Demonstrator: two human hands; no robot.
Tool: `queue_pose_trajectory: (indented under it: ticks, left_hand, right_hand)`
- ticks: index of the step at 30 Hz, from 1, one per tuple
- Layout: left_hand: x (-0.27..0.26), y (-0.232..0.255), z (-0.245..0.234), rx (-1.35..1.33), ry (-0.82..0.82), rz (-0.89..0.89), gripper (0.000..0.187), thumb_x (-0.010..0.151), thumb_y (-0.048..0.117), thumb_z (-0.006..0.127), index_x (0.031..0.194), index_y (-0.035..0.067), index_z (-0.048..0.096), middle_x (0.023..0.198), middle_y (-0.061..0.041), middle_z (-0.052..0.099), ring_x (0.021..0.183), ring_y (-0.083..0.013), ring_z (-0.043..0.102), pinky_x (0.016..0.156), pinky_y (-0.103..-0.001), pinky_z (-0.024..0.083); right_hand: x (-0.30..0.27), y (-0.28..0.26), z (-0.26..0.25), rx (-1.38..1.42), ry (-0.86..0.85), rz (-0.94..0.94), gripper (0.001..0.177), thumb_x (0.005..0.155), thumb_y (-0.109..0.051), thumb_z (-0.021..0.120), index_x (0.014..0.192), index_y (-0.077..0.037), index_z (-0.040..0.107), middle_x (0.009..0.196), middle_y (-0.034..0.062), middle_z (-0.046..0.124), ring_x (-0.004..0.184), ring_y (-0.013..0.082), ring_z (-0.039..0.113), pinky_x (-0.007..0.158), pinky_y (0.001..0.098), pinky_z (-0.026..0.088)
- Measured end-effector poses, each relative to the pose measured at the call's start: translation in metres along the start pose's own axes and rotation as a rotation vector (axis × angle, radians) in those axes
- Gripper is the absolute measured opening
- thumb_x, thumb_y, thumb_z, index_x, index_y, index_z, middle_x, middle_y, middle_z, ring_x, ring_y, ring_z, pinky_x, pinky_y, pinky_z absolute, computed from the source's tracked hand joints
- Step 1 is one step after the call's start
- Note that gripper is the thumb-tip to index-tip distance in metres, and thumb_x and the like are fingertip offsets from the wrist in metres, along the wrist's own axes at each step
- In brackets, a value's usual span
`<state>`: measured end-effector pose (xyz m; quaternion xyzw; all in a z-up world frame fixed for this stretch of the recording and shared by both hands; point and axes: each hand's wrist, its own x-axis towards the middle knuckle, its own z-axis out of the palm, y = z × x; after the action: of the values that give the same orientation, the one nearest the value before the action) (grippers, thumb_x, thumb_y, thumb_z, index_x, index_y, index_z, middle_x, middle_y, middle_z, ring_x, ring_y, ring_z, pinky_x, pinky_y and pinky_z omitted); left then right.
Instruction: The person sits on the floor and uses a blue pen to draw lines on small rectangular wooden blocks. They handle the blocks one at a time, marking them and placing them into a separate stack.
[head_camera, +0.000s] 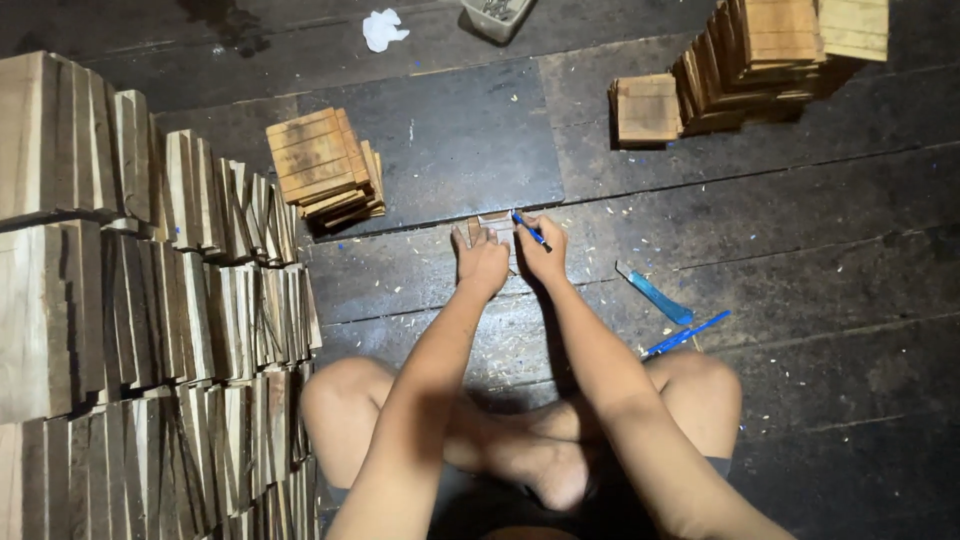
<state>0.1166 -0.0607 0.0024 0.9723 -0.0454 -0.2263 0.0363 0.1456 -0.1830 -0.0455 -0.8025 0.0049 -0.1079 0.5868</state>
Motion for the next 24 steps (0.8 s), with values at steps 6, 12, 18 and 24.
queue_pose_trajectory:
  ticks: [6, 12, 18, 24]
  left_hand:
    - [0.010, -0.001, 0.008, -0.030, 0.015, -0.005, 0.034, 0.107, 0.022, 0.044, 0.131, 0.024, 0.068, 0.150, -0.011, 0.058, 0.148, -0.0249, 0.041, 0.115, -0.078, 0.001]
    - [0.024, -0.007, 0.023, -0.043, -0.011, -0.016, 0.031, 0.099, 0.022, 0.061, 0.128, 0.024, 0.070, 0.151, -0.010, 0.058, 0.145, -0.0266, 0.045, 0.111, -0.082, 0.004]
    - [0.030, -0.008, 0.031, -0.020, -0.009, -0.001, 0.028, 0.098, 0.023, 0.063, 0.125, 0.023, 0.072, 0.148, -0.011, 0.059, 0.146, -0.0277, 0.044, 0.109, -0.083, 0.007]
    - [0.024, -0.004, 0.022, -0.011, -0.016, -0.029, 0.028, 0.098, 0.021, 0.062, 0.124, 0.027, 0.072, 0.153, -0.009, 0.055, 0.149, -0.0268, 0.042, 0.111, -0.081, 0.012]
  right_hand:
    - [-0.003, 0.035, -0.009, -0.116, -0.083, 0.086, 0.016, 0.085, -0.016, 0.077, 0.082, -0.006, 0.066, 0.083, 0.0186, 0.072, 0.085, 0.0343, 0.071, 0.079, 0.0441, 0.053]
    - [-0.072, 0.025, -0.049, -0.111, -0.145, 0.100, 0.016, 0.080, -0.009, 0.078, 0.078, -0.004, 0.063, 0.078, 0.0206, 0.072, 0.080, 0.0391, 0.071, 0.072, 0.0422, 0.054]
    - [-0.070, 0.015, -0.056, -0.083, -0.022, 0.222, 0.012, 0.083, -0.011, 0.076, 0.078, -0.007, 0.066, 0.084, 0.0147, 0.075, 0.088, 0.0322, 0.073, 0.081, 0.0411, 0.054]
    - [0.012, 0.009, -0.005, 0.021, -0.005, -0.067, 0.010, 0.080, 0.001, 0.076, 0.081, -0.001, 0.066, 0.086, 0.0197, 0.075, 0.085, 0.0402, 0.073, 0.077, 0.0452, 0.055]
